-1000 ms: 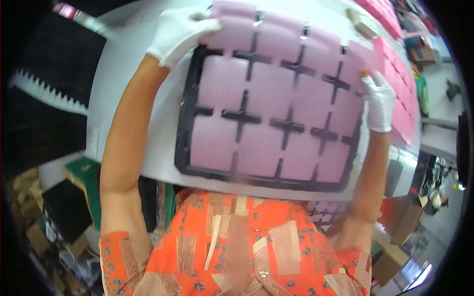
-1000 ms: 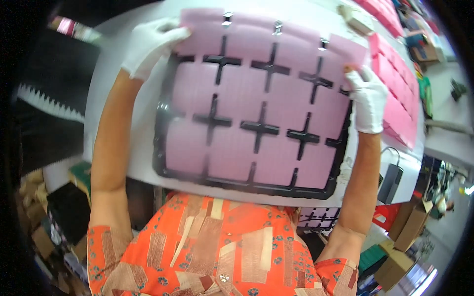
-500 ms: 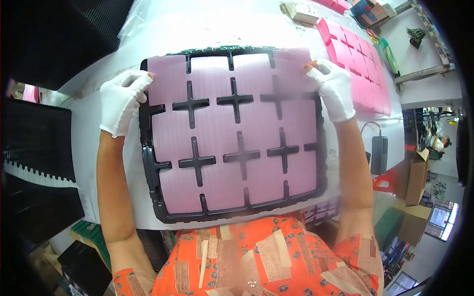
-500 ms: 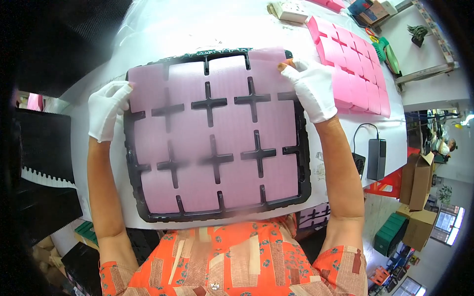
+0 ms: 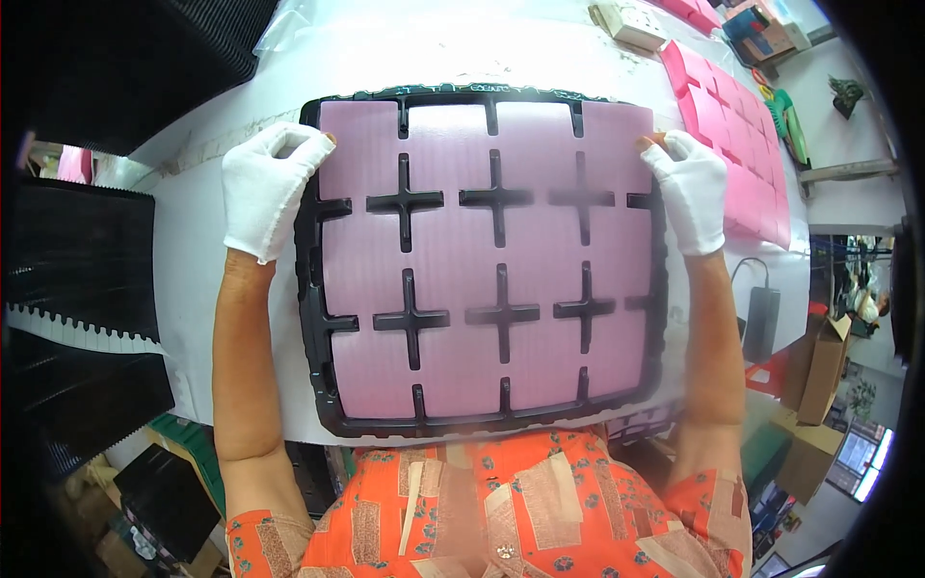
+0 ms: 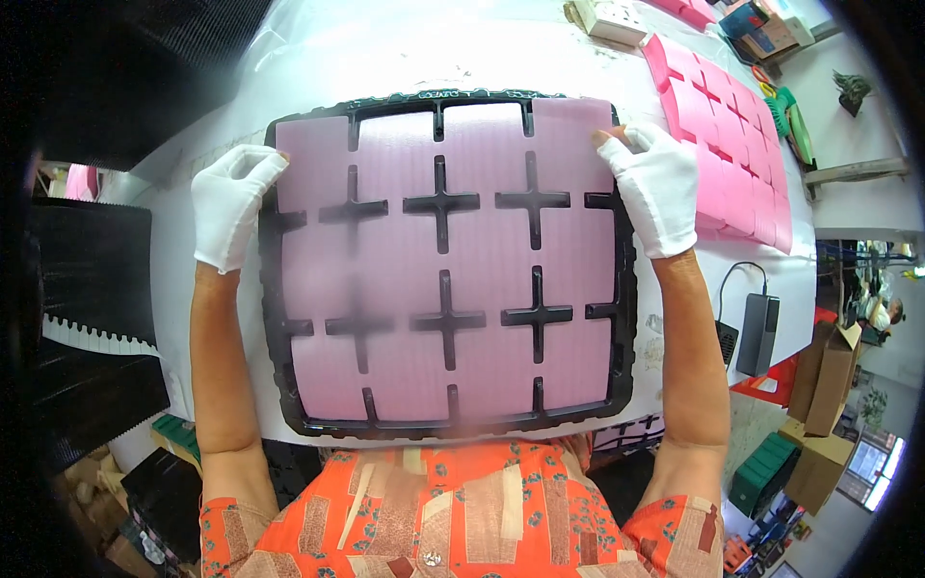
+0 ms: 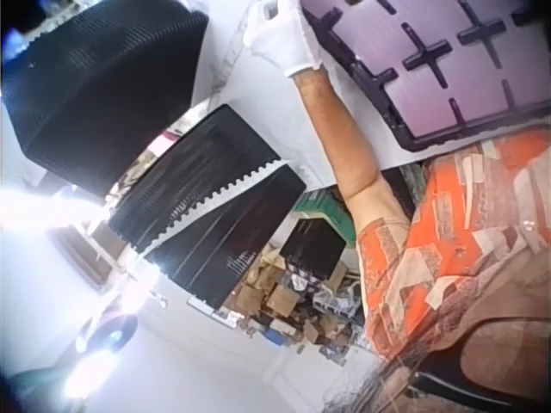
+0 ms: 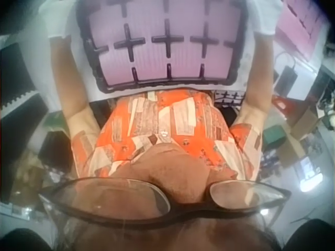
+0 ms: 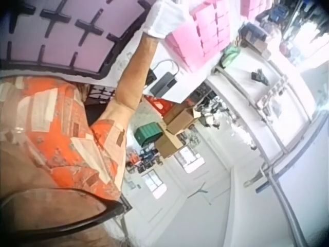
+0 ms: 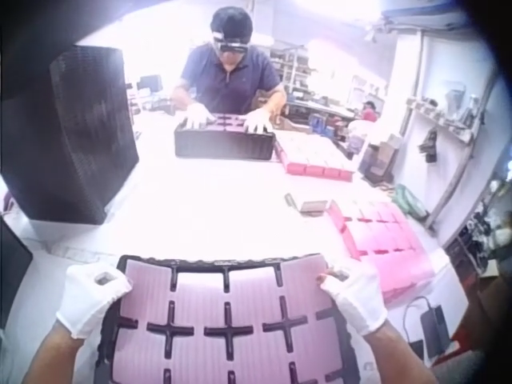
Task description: The person applies adhesive dots and pink foam inserts to black plastic trays by hand.
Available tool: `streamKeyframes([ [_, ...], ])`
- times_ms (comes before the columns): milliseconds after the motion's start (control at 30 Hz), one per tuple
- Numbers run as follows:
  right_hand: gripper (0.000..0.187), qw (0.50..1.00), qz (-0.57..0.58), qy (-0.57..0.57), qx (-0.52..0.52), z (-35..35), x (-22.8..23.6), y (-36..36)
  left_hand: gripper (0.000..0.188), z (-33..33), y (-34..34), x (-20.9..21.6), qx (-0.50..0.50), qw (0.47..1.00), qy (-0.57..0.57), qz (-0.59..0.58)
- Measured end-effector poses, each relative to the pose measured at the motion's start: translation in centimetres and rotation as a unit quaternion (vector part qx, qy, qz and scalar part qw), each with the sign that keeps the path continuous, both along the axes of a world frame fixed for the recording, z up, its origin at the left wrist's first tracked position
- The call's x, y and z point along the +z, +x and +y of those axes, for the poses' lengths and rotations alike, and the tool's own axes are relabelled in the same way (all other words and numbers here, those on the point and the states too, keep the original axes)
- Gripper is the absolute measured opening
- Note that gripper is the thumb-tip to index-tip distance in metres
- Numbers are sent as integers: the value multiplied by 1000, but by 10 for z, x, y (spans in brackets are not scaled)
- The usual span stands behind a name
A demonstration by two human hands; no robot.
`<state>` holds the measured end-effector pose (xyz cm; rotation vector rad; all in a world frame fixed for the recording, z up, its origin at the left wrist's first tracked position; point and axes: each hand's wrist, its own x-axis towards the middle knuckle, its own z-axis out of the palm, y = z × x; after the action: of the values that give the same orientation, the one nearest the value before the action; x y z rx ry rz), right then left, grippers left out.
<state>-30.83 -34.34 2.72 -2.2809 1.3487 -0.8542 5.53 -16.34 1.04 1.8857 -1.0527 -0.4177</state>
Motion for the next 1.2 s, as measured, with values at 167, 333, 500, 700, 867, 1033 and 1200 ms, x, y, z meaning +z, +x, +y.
streamKeyframes([
  [167,20,1000,4,9,7,-2,-3,1,13,2,-3,5,1,1000,-11,-14],
  [333,27,998,-26,61,-12,-1,-7,1,24,6,-4,14,-7,997,-1,-72],
  [500,26,994,-25,105,-32,-8,-9,-6,24,4,1,3,25,999,-37,14],
  [700,28,993,-8,116,-31,-14,-11,2,22,4,4,1,10,999,-29,-28],
  [867,27,994,-16,99,-42,-13,-9,-1,22,-4,-5,0,27,999,16,-10],
  [1033,25,997,67,27,-33,-10,-7,18,16,4,-7,2,57,989,35,-131],
  [1200,22,998,49,-27,-21,-10,-14,13,14,-4,-13,3,51,997,28,-53],
])
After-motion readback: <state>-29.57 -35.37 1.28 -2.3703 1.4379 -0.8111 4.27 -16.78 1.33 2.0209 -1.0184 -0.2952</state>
